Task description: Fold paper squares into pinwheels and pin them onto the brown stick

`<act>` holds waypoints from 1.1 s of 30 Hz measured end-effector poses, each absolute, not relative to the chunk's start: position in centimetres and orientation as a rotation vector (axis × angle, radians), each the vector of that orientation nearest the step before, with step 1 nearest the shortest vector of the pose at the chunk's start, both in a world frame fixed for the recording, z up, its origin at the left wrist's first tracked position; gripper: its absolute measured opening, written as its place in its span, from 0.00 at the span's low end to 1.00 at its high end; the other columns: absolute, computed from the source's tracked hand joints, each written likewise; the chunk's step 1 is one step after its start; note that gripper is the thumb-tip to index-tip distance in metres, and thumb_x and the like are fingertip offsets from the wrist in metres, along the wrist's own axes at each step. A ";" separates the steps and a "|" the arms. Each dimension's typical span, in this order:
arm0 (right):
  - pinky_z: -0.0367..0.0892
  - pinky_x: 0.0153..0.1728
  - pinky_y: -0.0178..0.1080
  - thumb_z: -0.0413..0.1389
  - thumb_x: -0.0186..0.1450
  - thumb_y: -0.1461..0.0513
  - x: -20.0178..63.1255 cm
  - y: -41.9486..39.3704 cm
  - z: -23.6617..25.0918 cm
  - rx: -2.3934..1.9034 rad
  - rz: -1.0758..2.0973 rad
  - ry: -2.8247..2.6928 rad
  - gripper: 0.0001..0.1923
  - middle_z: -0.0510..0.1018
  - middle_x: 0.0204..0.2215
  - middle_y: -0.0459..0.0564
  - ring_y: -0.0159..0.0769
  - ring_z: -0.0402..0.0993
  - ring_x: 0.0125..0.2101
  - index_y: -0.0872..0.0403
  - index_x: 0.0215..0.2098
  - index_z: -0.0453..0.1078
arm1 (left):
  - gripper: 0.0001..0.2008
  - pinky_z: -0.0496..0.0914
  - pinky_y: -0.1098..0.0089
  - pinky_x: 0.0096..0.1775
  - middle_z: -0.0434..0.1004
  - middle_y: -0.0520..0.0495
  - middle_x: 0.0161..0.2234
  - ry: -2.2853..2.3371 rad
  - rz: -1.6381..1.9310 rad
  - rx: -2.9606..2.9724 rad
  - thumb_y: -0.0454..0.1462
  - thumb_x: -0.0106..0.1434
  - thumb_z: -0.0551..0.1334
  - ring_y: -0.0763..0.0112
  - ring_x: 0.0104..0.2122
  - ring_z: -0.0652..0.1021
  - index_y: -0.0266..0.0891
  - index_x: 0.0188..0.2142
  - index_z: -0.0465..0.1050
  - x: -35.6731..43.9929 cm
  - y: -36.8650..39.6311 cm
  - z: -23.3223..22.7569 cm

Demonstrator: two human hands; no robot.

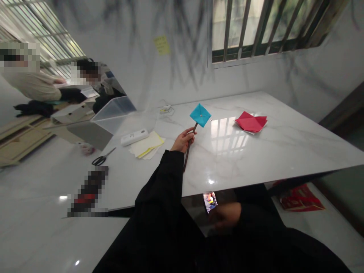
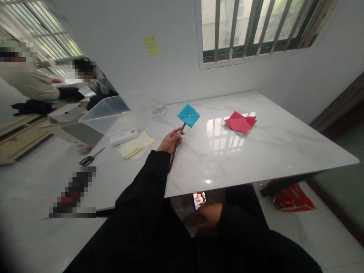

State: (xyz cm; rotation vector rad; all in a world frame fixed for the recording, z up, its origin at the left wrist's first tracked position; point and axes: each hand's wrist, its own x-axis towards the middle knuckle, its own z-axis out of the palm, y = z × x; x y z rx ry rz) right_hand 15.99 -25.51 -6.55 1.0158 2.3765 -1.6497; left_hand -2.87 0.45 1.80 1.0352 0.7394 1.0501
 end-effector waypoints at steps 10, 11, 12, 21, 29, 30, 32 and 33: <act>0.46 0.23 0.35 0.61 0.65 0.55 23.1 -11.7 6.2 2.224 -1.837 2.844 0.15 0.58 0.16 0.37 0.28 0.49 0.20 0.56 0.43 0.80 | 0.32 0.69 0.77 0.29 0.83 0.45 0.40 0.728 1.001 1.108 0.39 0.48 0.80 0.80 0.26 0.76 0.37 0.53 0.78 -2.8 0.3 2.1; 0.46 0.23 0.36 0.60 0.63 0.56 23.6 -9.6 5.4 2.407 -1.803 2.781 0.15 0.59 0.16 0.37 0.28 0.50 0.20 0.56 0.44 0.79 | 0.32 0.69 0.77 0.29 0.82 0.44 0.40 0.728 0.993 1.108 0.39 0.49 0.80 0.80 0.27 0.76 0.37 0.53 0.78 -2.8 0.3 2.2; 0.48 0.24 0.36 0.58 0.62 0.57 24.0 -7.6 4.5 2.500 -1.803 2.725 0.16 0.61 0.17 0.38 0.29 0.52 0.20 0.57 0.45 0.79 | 0.31 0.69 0.77 0.29 0.82 0.44 0.40 0.727 0.982 1.107 0.40 0.49 0.79 0.80 0.27 0.77 0.36 0.53 0.78 -2.8 0.2 2.3; 0.58 0.30 0.38 0.53 0.58 0.63 26.1 -0.3 0.2 3.049 -0.917 2.731 0.16 0.67 0.16 0.41 0.34 0.60 0.20 0.57 0.40 0.81 | 0.30 0.73 0.76 0.32 0.84 0.43 0.40 0.710 0.946 1.112 0.39 0.49 0.79 0.78 0.28 0.78 0.36 0.52 0.79 -3.1 0.3 2.3; 0.61 0.32 0.38 0.53 0.58 0.64 25.9 -0.1 -0.1 3.046 -0.885 2.766 0.17 0.67 0.17 0.41 0.35 0.61 0.21 0.58 0.41 0.80 | 0.28 0.72 0.73 0.33 0.85 0.44 0.38 0.761 1.031 1.219 0.41 0.50 0.78 0.77 0.27 0.77 0.35 0.50 0.79 -2.6 -0.7 2.1; 0.61 0.32 0.38 0.53 0.58 0.63 26.0 -0.2 -0.2 3.039 -0.872 2.797 0.17 0.67 0.17 0.41 0.35 0.61 0.21 0.58 0.41 0.80 | 0.28 0.72 0.73 0.33 0.85 0.43 0.37 0.774 1.044 1.230 0.41 0.50 0.78 0.77 0.26 0.77 0.35 0.50 0.80 -2.5 -0.8 2.0; 0.61 0.33 0.39 0.53 0.58 0.63 26.0 -0.3 -0.3 3.034 -0.841 2.837 0.17 0.67 0.17 0.42 0.35 0.61 0.21 0.58 0.41 0.80 | 0.27 0.72 0.72 0.33 0.85 0.43 0.37 0.793 1.055 1.234 0.41 0.50 0.77 0.76 0.27 0.76 0.35 0.49 0.80 -2.5 -0.9 2.0; 0.62 0.33 0.39 0.53 0.58 0.63 26.0 -0.3 -0.3 3.023 -0.830 2.853 0.17 0.67 0.17 0.42 0.35 0.62 0.21 0.58 0.40 0.81 | 0.27 0.72 0.72 0.34 0.85 0.43 0.37 0.799 1.059 1.227 0.41 0.50 0.77 0.76 0.26 0.76 0.35 0.49 0.80 -2.5 -0.9 2.0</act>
